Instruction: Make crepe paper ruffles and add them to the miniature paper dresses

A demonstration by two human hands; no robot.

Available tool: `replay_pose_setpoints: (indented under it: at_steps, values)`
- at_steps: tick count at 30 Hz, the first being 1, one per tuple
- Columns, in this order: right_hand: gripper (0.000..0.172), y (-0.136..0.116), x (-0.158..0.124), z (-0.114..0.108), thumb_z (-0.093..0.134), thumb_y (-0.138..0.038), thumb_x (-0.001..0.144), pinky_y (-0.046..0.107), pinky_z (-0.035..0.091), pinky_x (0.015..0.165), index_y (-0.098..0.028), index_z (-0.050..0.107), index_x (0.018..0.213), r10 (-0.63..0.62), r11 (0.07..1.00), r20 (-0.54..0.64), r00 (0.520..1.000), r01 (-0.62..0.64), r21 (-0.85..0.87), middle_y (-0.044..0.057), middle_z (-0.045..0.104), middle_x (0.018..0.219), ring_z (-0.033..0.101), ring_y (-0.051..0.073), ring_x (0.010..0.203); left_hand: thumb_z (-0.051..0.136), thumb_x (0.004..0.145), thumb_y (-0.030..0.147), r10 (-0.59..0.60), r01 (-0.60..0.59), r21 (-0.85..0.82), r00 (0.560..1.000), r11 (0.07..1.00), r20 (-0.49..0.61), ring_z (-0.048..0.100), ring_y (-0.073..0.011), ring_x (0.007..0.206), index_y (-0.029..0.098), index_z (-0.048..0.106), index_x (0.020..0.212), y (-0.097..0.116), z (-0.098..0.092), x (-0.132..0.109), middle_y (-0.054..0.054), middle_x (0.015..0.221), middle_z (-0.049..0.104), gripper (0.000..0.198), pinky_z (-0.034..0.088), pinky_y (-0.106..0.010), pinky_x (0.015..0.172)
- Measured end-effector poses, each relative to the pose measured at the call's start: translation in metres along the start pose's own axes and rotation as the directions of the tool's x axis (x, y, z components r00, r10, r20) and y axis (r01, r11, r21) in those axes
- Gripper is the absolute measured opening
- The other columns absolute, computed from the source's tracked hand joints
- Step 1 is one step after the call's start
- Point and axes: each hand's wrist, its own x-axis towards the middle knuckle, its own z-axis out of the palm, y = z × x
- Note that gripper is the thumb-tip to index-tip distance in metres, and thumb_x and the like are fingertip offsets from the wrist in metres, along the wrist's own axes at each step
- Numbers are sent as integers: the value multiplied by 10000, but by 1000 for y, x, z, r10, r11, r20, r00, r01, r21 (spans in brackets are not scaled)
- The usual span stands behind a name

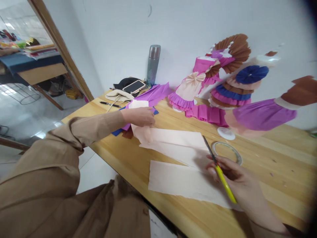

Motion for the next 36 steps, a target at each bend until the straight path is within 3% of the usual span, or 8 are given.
replay_pose_setpoints:
  at_steps: [3, 9, 12, 15, 20, 26, 32, 36]
  values:
    - [473, 6, 0, -1, 902, -408, 502, 205, 537, 546, -181, 799, 903, -3, 1000, -10, 1000, 3, -9, 94, 768, 753, 672, 164, 601, 480, 838, 11, 72, -86, 132, 992, 988, 104, 595, -233, 847, 172, 663, 711, 6, -1, -10, -107, 779, 684, 275, 375, -375, 878]
    - [495, 13, 0, -3, 870, -453, 584, 227, 578, 618, -190, 779, 994, -45, 996, 41, 998, 48, -72, 92, 778, 835, 703, 187, 671, 421, 807, -84, -215, 174, 347, 973, 922, 82, 625, -205, 728, 86, 702, 877, 50, -6, -45, -174, 910, 703, 336, 291, -293, 534]
    - [478, 11, -1, 0, 848, -473, 611, 231, 579, 583, -184, 780, 986, -87, 992, 66, 994, 93, -89, 79, 766, 779, 695, 180, 632, 408, 836, -72, -351, 302, 380, 934, 874, 64, 620, -190, 629, 30, 677, 1080, 66, -10, -59, -151, 781, 689, 377, 240, -273, 466]
    - [465, 10, -1, 2, 842, -494, 606, 239, 585, 581, -185, 781, 949, -142, 985, 58, 988, 147, -87, 74, 764, 769, 693, 172, 614, 447, 864, -23, -378, 320, 341, 918, 884, 118, 598, -173, 556, 33, 676, 1090, 69, -13, -67, -103, 670, 665, 327, 247, -263, 456]
    - [492, 14, 1, 6, 831, -530, 612, 244, 586, 572, -180, 775, 953, -152, 980, 56, 987, 158, -126, 66, 756, 731, 689, 173, 600, 524, 838, 8, -360, 298, 292, 914, 909, 186, 628, -214, 628, 109, 675, 714, 62, -18, -71, -97, 598, 648, 220, 286, -282, 513]
    - [494, 17, 2, 9, 777, -529, 663, 254, 579, 555, -150, 769, 980, -247, 933, 90, 965, 262, -248, 74, 753, 709, 688, 181, 582, 507, 943, 499, -283, 333, -132, 911, 934, 301, 597, -172, 635, 134, 660, 742, 47, -26, -62, -71, 687, 665, 444, 315, -283, 562]
    - [467, 16, 1, 9, 713, -493, 727, 251, 561, 527, -132, 772, 1018, -316, 857, 147, 937, 349, -380, 83, 771, 746, 685, 176, 562, 552, 856, 373, -402, 461, -150, 863, 875, 307, 608, -193, 729, 145, 640, 807, 36, -2, -53, -86, 840, 679, 249, 319, -282, 567]
    - [389, 11, -1, 12, 691, -413, 745, 257, 578, 577, -141, 778, 1011, -377, 801, 180, 909, 417, -428, 88, 788, 810, 712, 184, 607, 516, 817, 234, -386, 432, -150, 885, 890, 259, 628, -240, 899, 163, 645, 877, 44, 9, -52, -95, 947, 689, 158, 386, -292, 638]
